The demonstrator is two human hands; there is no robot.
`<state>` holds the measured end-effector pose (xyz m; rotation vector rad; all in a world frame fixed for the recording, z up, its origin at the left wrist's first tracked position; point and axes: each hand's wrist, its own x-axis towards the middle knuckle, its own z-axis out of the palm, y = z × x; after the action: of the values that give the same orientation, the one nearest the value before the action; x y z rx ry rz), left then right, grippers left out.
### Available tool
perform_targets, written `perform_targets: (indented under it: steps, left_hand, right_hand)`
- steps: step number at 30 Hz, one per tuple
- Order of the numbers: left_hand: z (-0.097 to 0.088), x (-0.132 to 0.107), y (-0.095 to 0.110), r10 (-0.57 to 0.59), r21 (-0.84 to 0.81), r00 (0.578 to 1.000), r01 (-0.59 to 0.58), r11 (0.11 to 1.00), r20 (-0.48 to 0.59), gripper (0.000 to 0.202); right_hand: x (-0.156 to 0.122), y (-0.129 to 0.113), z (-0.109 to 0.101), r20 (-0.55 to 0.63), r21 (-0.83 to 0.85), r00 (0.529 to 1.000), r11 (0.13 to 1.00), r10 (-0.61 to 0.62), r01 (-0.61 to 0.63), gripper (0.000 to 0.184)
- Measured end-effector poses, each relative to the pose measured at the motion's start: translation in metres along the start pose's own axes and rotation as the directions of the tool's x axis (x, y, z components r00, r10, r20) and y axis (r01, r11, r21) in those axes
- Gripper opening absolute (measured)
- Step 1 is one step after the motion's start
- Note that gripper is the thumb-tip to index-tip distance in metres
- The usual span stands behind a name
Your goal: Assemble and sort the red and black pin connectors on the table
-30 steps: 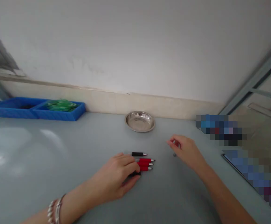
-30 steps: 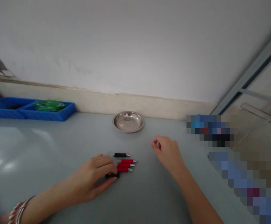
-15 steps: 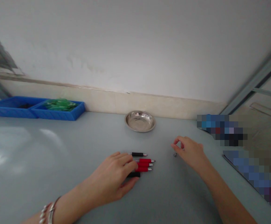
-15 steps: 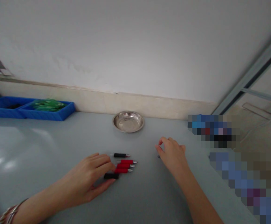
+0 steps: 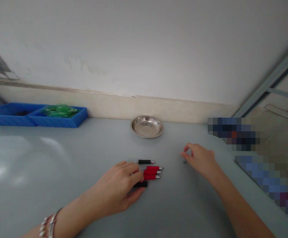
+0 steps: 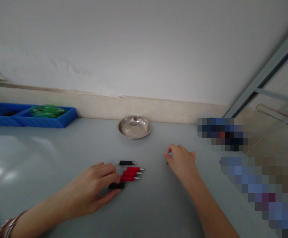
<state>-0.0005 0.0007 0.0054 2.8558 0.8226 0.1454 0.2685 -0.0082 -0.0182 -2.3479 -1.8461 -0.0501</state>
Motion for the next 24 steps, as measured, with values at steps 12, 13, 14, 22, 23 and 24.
perform_targets:
  steps: [12,13,14,22,23,24]
  left_hand:
    - [-0.0026,-0.0003,-0.0027,-0.007,-0.023,1.0,0.008,1.0,0.015,0.006]
    - [-0.0026,-0.0002,-0.0026,-0.009,-0.019,1.0,0.01,1.0,0.023,0.005]
    - [-0.0026,-0.0002,-0.0024,-0.012,-0.017,1.0,0.012,1.0,0.029,0.004]
    - [-0.0028,-0.0002,-0.0012,-0.005,-0.005,0.997,0.006,1.0,0.076,0.004]
    - [-0.0027,-0.0004,-0.0013,-0.006,-0.003,0.997,0.007,1.0,0.08,0.003]
    - [-0.0026,-0.0005,-0.0014,-0.008,0.001,0.997,0.008,1.0,0.083,0.003]
  right_hand:
    - [-0.0015,-0.0012,-0.0015,-0.01,0.004,1.0,1.0,-0.007,0.007,0.018]
    - [-0.0016,-0.0016,-0.0019,-0.007,0.005,1.0,1.0,-0.006,0.006,0.018]
    - [-0.0017,-0.0021,-0.0023,-0.004,0.005,1.0,1.0,-0.005,0.005,0.018]
    - [-0.0025,-0.0045,-0.004,0.019,0.033,1.0,0.999,-0.011,0.01,0.016]
    - [-0.0026,-0.0044,-0.004,0.025,0.04,1.0,0.999,-0.012,0.011,0.016]
    - [-0.0027,-0.0044,-0.004,0.029,0.044,0.999,0.999,-0.014,0.013,0.016]
